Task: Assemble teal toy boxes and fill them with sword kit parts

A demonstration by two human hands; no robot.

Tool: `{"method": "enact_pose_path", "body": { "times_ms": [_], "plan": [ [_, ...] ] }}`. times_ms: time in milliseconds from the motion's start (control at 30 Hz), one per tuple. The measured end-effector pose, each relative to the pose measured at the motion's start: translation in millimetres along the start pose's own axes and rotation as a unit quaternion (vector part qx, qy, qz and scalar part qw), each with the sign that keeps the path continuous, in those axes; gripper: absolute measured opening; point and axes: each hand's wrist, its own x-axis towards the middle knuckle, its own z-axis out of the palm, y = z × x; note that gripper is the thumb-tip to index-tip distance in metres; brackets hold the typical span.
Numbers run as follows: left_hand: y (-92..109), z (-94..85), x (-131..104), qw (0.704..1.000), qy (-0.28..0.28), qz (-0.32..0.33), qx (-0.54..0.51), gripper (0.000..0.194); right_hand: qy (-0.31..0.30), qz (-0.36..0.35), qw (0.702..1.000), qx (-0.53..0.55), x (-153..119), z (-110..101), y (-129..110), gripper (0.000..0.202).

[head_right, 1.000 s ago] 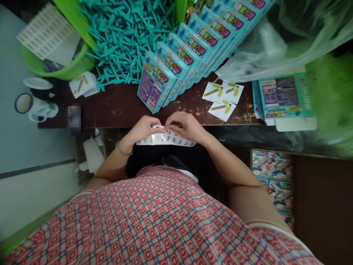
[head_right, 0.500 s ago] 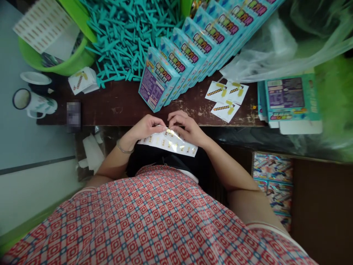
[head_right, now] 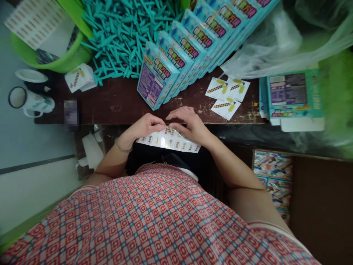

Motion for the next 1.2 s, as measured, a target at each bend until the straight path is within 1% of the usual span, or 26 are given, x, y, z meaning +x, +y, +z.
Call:
{"method": "enact_pose_path", "body": {
  "times_ms": [67, 167, 267, 367, 467, 500, 533, 567, 633, 667, 700, 767, 833, 867, 967, 1000, 1100, 1200],
  "plan": [
    [1.1, 0.3, -0.5, 1.0, -0.001, 0.002, 0.005, 0.02, -0.03, -0.014, 0.999, -0.011, 1.7, -1.6, -2.8, 0.024],
    [2.1, 1.3, -0.7, 1.0, 0.002, 0.011, 0.004, 0.021, -0.045, -0.02, 0.999, -0.011, 4.5, -0.9, -5.5, 0.021],
    [0.8, 3.7, 0.7, 1.0, 0.011, 0.015, 0.004, 0.023, -0.038, -0.019, 0.999, -0.017, 6.3, 3.2, -4.5, 0.019],
    [-3.5, 5.2, 3.2, 1.0, 0.016, 0.012, 0.006, 0.024, -0.022, -0.033, 0.999, -0.017, 3.3, 6.5, -5.0, 0.023],
    [-10.7, 3.4, 4.4, 0.999, 0.041, -0.001, 0.005, 0.02, -0.018, -0.051, 0.998, 0.039, -7.7, 1.3, -11.5, 0.028],
    [-13.6, 2.1, 4.3, 0.998, 0.058, -0.007, 0.004, 0.019, -0.008, -0.043, 0.997, 0.065, -12.5, -2.8, -13.7, 0.029],
    [-16.6, 0.7, 3.9, 0.997, 0.075, -0.012, 0.003, 0.02, 0.017, -0.023, 0.996, 0.089, -17.1, -7.7, -14.7, 0.031],
    [-19.6, -0.5, 3.3, 0.996, 0.088, -0.014, 0.003, 0.021, 0.054, 0.006, 0.993, 0.105, -21.1, -13.0, -14.1, 0.032],
    [-24.7, -2.1, 2.4, 0.995, 0.101, -0.011, 0.008, 0.022, 0.138, 0.076, 0.981, 0.114, -25.5, -23.3, -7.1, 0.034],
    [-26.5, -2.3, 2.1, 0.995, 0.102, -0.008, 0.012, 0.021, 0.169, 0.105, 0.973, 0.113, -25.8, -27.6, -1.1, 0.035],
    [-27.5, -2.1, 2.1, 0.995, 0.101, -0.003, 0.016, 0.021, 0.188, 0.127, 0.967, 0.112, -24.7, -31.2, 5.8, 0.036],
    [-27.1, -0.9, 2.1, 0.995, 0.093, 0.009, 0.025, 0.021, 0.198, 0.15, 0.961, 0.12, -20.0, -36.0, 19.2, 0.039],
    [-23.7, 1.2, 2.2, 0.996, 0.076, 0.025, 0.03, 0.018, 0.203, 0.16, 0.956, 0.138, -13.9, -37.3, 27.3, 0.041],
    [-21.2, 2.4, 2.2, 0.997, 0.065, 0.035, 0.031, 0.021, 0.207, 0.163, 0.954, 0.146, -11.0, -36.4, 28.5, 0.043],
    [-13.9, 7.6, 4.8, 0.996, 0.038, 0.067, 0.039, 0.046, 0.214, 0.167, 0.948, 0.169, -4.1, -28.4, 22.1, 0.045],
    [-12.2, 9.7, 6.9, 0.996, 0.032, 0.074, 0.039, 0.047, 0.211, 0.166, 0.947, 0.178, -2.6, -24.8, 18.1, 0.044],
    [-10.1, 16.3, 15.9, 0.997, 0.029, 0.076, 0.012, 0.037, 0.191, 0.161, 0.946, 0.207, -0.2, -14.1, 6.2, 0.039],
    [-8.5, 22.6, 23.6, 0.995, 0.059, 0.084, -0.017, 0.025, 0.179, 0.16, 0.947, 0.212, 0.7, -5.1, -0.4, 0.037]
  ]
}}
